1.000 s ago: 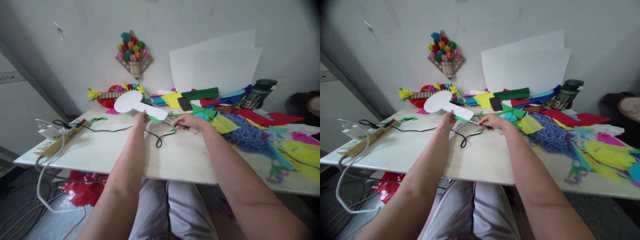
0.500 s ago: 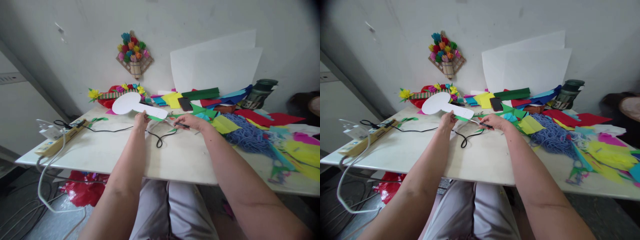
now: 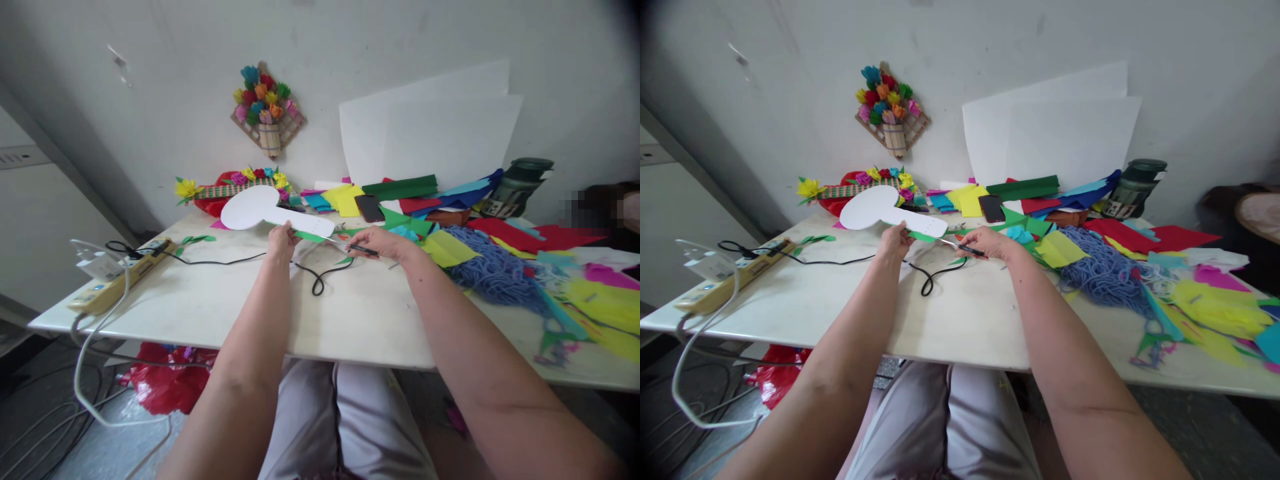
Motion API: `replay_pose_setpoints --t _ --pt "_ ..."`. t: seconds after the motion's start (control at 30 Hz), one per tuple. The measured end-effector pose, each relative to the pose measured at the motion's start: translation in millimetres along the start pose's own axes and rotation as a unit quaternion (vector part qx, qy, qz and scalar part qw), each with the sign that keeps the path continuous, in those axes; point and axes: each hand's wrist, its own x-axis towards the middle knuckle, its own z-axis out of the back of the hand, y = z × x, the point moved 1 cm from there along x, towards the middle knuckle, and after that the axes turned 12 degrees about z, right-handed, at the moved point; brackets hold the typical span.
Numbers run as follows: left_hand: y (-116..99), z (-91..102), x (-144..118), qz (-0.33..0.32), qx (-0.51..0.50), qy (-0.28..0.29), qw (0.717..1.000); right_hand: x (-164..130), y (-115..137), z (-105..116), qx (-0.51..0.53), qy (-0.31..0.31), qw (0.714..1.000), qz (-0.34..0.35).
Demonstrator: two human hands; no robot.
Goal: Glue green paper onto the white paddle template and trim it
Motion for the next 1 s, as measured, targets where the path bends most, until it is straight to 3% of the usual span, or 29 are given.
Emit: replay_pose_setpoints --t 0.23,1.0 --pt "0.1 0.8 0.4 -0.014 0.017 0.027 0.999 -0.9 -1.7 0.9 -0.012 0.004 1.0 0.005" --pt "2.6 2.0 2.9 -0.008 0.031 0.035 0.999 0.8 0.5 -4.1 0.01 -0.021 1.0 0.001"
